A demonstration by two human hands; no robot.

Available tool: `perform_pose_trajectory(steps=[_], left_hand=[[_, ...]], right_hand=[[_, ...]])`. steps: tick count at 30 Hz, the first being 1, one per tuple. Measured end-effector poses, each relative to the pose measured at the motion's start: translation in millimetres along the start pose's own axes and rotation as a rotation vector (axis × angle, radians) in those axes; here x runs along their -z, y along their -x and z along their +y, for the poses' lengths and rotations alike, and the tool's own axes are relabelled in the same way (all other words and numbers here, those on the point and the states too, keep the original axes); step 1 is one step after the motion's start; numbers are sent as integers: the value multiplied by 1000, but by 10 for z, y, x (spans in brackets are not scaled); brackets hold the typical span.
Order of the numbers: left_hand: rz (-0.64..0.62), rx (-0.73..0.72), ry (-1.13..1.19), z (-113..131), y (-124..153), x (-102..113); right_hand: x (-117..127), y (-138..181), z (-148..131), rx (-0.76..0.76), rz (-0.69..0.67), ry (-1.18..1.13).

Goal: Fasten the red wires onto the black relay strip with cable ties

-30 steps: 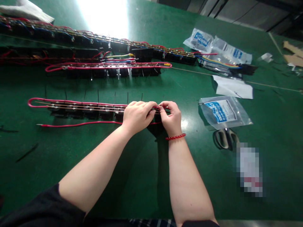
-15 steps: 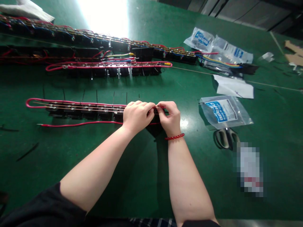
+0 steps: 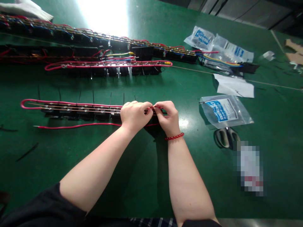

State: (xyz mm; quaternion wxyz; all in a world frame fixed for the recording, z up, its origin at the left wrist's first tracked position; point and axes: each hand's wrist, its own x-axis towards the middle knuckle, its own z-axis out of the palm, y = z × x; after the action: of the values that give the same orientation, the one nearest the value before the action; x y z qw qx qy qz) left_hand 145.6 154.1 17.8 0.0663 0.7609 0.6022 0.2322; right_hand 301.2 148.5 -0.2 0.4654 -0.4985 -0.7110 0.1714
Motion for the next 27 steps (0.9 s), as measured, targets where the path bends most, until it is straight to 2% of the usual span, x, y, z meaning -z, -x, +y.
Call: perform_pose_trajectory(steps=[4,12,22,27], left_hand=[[9,13,5,-1,4,0],[53,-21,-12,-24,11,-24],[134,-33,91,-53,28,-46],[126,-52,89,-63,23,-45]], right_hand=[[5,-10,-10,15,-19,6],[-5,-3,-6,-53,-6,-10],[-6,1,-10,-105,-2,-25],[-5,0,-4,-106,-6,-16]])
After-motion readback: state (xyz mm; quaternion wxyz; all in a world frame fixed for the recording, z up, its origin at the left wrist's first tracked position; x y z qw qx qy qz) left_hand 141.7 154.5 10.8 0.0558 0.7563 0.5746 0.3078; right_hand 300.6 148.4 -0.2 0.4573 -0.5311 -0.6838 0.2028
